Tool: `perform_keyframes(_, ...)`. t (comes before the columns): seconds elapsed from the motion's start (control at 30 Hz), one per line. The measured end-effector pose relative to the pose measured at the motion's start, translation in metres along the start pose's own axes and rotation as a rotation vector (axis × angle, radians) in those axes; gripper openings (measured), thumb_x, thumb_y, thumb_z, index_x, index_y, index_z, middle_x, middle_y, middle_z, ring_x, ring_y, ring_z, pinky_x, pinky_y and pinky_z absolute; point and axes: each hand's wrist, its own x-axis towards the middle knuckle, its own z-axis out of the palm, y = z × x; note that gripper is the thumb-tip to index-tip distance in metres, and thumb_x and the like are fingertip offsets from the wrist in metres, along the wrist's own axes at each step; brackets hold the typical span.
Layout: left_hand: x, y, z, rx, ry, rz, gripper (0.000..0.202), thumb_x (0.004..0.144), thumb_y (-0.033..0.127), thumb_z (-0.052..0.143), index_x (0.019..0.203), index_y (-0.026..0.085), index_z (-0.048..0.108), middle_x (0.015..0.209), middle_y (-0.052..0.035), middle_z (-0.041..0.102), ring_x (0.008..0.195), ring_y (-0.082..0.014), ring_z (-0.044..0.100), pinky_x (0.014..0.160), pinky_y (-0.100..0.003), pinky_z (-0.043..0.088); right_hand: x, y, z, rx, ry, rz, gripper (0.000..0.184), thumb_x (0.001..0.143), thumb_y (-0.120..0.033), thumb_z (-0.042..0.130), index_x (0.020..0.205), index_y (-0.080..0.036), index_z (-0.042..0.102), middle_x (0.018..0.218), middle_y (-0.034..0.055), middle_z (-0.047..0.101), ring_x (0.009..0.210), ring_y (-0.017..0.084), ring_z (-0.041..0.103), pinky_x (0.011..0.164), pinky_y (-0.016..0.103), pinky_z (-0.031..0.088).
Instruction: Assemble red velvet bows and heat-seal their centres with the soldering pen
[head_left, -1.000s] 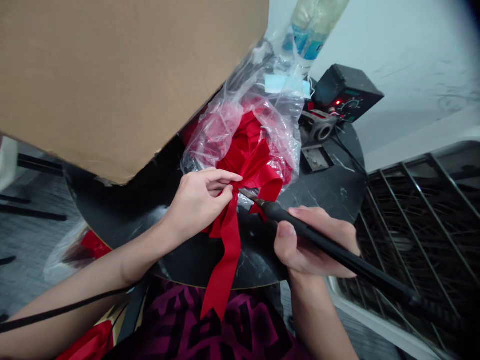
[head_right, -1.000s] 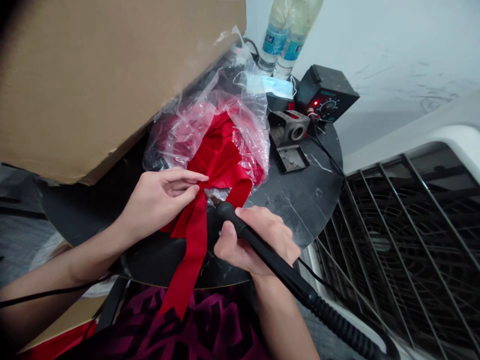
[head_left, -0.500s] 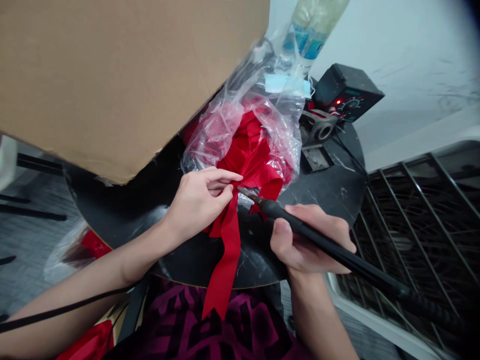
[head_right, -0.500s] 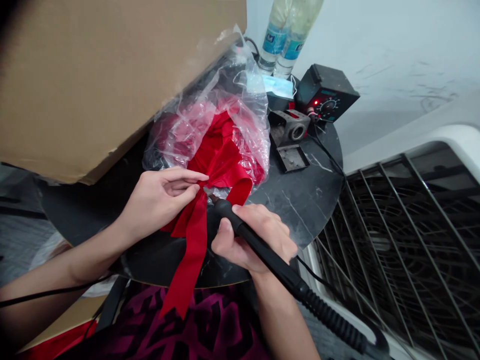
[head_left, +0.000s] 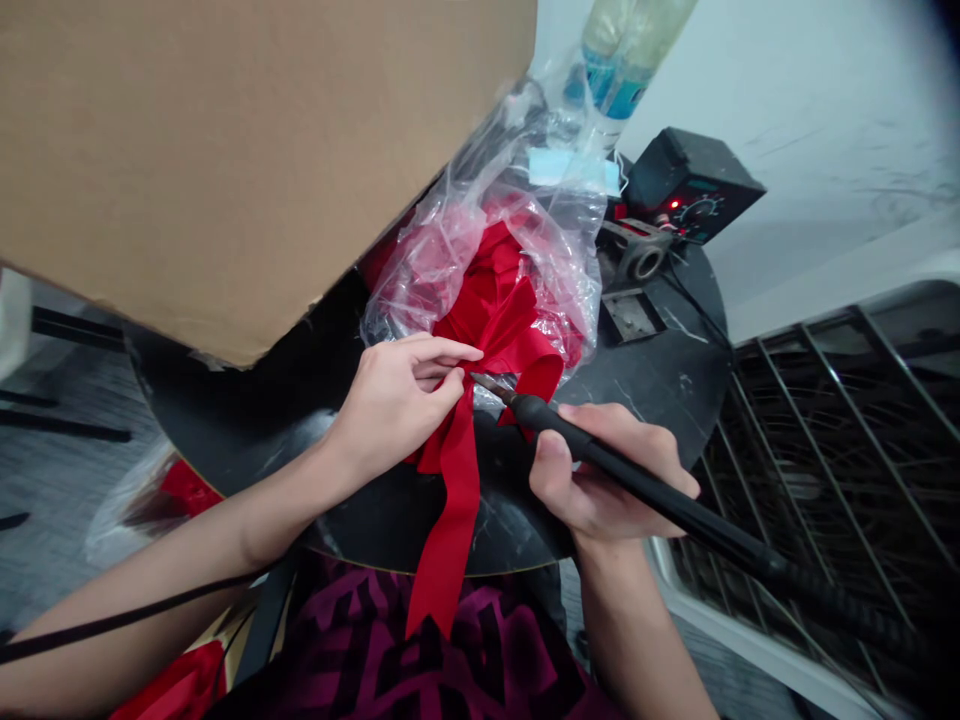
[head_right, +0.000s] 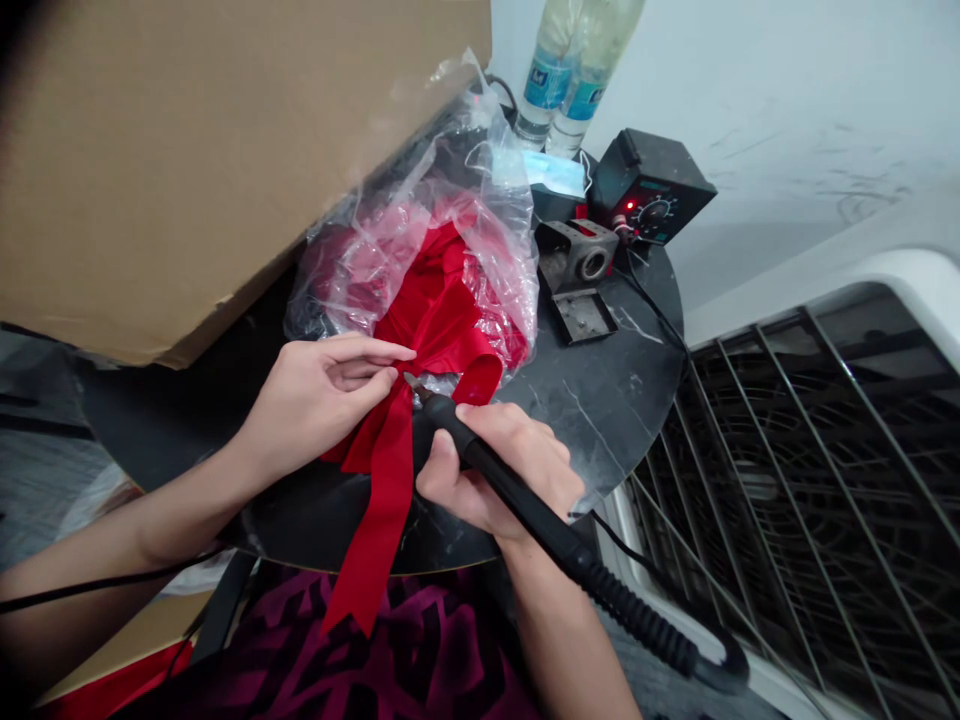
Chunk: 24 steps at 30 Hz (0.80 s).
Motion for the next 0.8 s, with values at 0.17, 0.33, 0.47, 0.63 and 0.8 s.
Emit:
perform_keyframes(0.17,0.000,-0.001,0.000,-0.004,-0.001,0.004,0.023,0.085,0.018,0.071,0.106,0.014,0.081,0.106,-0.0070,0.082,0.096,-0.0208,0.079,0.087,-0.027,0.065,0.001,-0.001,0.002,0.053,0.017,0.019,0.012,0.082,-0.024,0.071,0.093,-0.022,0.068,0.069,-0.0015,0.071,0.047,0.016,0.065,0.044,0.026,0.050)
perform_keyframes(0.33,0.004,-0.003,-0.005,-0.034,-0.008,-0.040,0.024,0.084,0.019,0.074,0.106,0.015,0.082,0.103,-0.0068,0.082,0.096,-0.0216,0.079,0.090,-0.028,0.064,0.010,0.018,-0.002,0.138,0.385,0.062,0.011,0.075,-0.030,0.075,0.079,-0.021,0.072,0.062,-0.0033,0.065,0.043,0.014,0.061,0.040,0.025,0.046)
perform_keyframes(0.47,0.008,-0.003,-0.011,-0.088,-0.038,-0.118,0.026,0.082,0.020,0.075,0.107,0.017,0.083,0.100,-0.0078,0.082,0.094,-0.0239,0.080,0.086,-0.030,0.064,0.019,0.072,-0.020,0.164,0.577,0.156,0.012,0.078,-0.033,0.074,0.080,-0.021,0.073,0.054,-0.0055,0.054,0.034,0.012,0.053,0.032,0.022,0.036)
perform_keyframes(0.63,0.008,-0.002,-0.013,-0.137,-0.033,-0.175,0.026,0.080,0.022,0.078,0.105,0.019,0.083,0.095,-0.0078,0.083,0.088,-0.0240,0.080,0.079,-0.030,0.064,0.038,0.165,-0.054,0.310,0.477,0.390,0.026,0.065,-0.010,0.073,0.077,-0.028,0.060,0.053,-0.0141,0.054,0.030,0.010,0.053,0.034,0.024,0.028)
perform_keyframes(0.8,0.009,-0.002,-0.013,-0.177,-0.016,-0.204,0.026,0.078,0.021,0.080,0.103,0.019,0.084,0.088,-0.0069,0.082,0.080,-0.0217,0.079,0.074,-0.029,0.063,0.059,0.195,-0.060,0.287,0.330,0.685,0.023,0.075,-0.008,0.059,0.071,-0.029,0.049,0.046,-0.0127,0.055,0.046,0.016,0.069,0.043,0.027,0.038)
